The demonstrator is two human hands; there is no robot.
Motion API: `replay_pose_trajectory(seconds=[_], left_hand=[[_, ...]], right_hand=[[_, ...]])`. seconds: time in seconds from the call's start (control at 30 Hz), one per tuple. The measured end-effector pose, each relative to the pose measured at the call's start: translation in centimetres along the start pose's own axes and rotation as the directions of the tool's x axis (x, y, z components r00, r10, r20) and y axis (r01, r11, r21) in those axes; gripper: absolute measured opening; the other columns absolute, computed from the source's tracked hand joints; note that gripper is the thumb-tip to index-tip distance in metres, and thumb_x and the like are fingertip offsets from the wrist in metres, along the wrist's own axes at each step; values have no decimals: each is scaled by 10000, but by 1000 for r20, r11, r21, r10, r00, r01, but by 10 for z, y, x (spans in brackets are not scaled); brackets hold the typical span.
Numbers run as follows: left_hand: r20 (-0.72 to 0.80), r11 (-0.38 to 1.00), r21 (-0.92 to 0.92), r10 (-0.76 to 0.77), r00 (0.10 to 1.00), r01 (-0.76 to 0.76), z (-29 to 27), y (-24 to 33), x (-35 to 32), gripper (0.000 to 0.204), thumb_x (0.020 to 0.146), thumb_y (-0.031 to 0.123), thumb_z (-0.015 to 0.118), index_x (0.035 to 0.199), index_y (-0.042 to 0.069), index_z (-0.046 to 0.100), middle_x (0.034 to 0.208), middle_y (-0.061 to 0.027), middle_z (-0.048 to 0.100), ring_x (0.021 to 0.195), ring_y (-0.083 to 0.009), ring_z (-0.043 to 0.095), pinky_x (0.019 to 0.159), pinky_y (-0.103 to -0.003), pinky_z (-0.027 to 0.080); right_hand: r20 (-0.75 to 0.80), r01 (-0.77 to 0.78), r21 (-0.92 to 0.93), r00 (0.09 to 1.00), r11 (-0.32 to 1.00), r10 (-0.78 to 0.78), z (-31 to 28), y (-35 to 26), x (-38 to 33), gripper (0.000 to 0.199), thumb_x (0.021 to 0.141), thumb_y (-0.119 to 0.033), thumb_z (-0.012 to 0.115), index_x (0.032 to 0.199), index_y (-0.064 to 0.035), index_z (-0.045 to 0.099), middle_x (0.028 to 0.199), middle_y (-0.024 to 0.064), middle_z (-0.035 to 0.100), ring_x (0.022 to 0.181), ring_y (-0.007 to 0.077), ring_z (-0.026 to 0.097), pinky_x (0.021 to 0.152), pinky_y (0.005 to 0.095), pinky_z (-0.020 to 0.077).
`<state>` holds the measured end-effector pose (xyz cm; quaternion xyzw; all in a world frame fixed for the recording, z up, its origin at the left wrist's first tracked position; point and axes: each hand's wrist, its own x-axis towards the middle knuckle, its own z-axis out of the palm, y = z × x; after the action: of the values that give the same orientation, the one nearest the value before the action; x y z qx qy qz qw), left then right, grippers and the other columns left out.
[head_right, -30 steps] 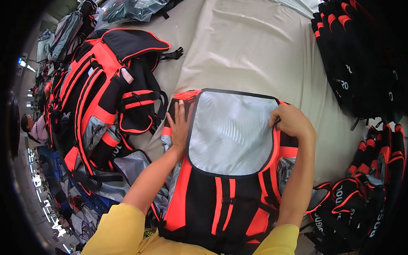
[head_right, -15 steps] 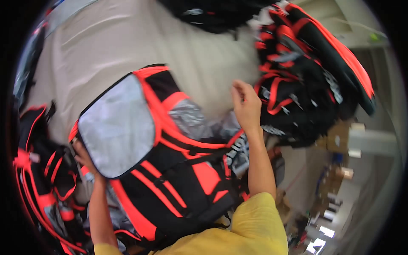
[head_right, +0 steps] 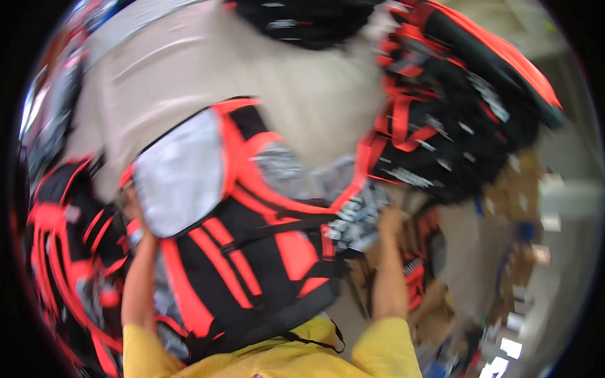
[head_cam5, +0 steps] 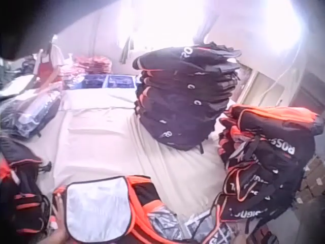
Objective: Inspecting, folding, and sorting red and black backpacks on a long work table in a manufacturing environment.
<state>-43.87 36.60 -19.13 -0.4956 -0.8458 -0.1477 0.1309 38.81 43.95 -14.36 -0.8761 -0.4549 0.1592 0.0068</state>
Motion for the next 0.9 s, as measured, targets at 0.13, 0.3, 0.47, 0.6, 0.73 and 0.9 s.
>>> replay_pose_trajectory(seconds=[0.13, 0.3, 0.47, 0.6, 0.73, 0.9], left_hand=[[-58, 797, -577, 181, 982, -181, -39, 190, -7, 258, 1061, 184, 581, 1206, 3, 693, 1188, -194, 710, 1102, -354, 682, 950, -472, 520], [547, 267, -697, -402, 734, 666, -204, 167, -25, 293, 1065, 275, 642, 1118, -12, 667, 927, -95, 737, 693, -156, 694, 577, -314, 527], [720, 117, -617, -317, 618, 779, -207, 200, -45, 342, 1057, 308, 680, 1136, -21, 629, 944, -76, 682, 613, -103, 630, 469, -262, 468], [777, -62, -590, -316, 545, 805, -187, 196, -57, 295, 1064, 269, 670, 1151, -10, 633, 897, -61, 663, 595, -99, 616, 456, -260, 454], [858, -281, -508, -252, 448, 814, -182, 196, -50, 254, 1076, 242, 646, 1152, 0, 641, 853, -46, 653, 572, -89, 586, 451, -253, 435], [884, -333, -465, -116, 454, 820, -170, 190, -56, 217, 1084, 256, 640, 1150, 50, 659, 864, -5, 643, 621, -80, 543, 505, -236, 404]], right_hand=[[-74, -134, 499, 978, 856, 195, -98, 143, 13, 252, 1032, -232, 637, 1132, -18, 724, 1080, 156, 766, 921, 309, 735, 772, 428, 620], [-119, 231, 796, 966, 559, -229, -155, -95, -118, 165, 1094, -227, 618, 1076, -63, 608, 929, 16, 641, 769, 59, 600, 595, 216, 494], [-37, 627, 638, 603, 446, -797, -140, -294, -243, 288, 1132, -248, 535, 1289, -19, 609, 969, 18, 619, 825, 85, 577, 705, 233, 468], [236, 645, 619, 393, 449, -889, -85, -394, -306, 293, 1076, -179, 604, 1275, 34, 617, 1114, 231, 714, 1032, 381, 708, 908, 414, 550], [92, 860, 428, 266, 279, -960, -27, -413, -310, 286, 1033, -214, 689, 1200, 10, 630, 1007, 188, 711, 948, 378, 682, 819, 462, 548], [118, 871, 397, 262, 288, -958, -1, -407, -309, 256, 996, -177, 737, 1154, -7, 630, 974, 170, 702, 902, 374, 668, 774, 468, 531]])
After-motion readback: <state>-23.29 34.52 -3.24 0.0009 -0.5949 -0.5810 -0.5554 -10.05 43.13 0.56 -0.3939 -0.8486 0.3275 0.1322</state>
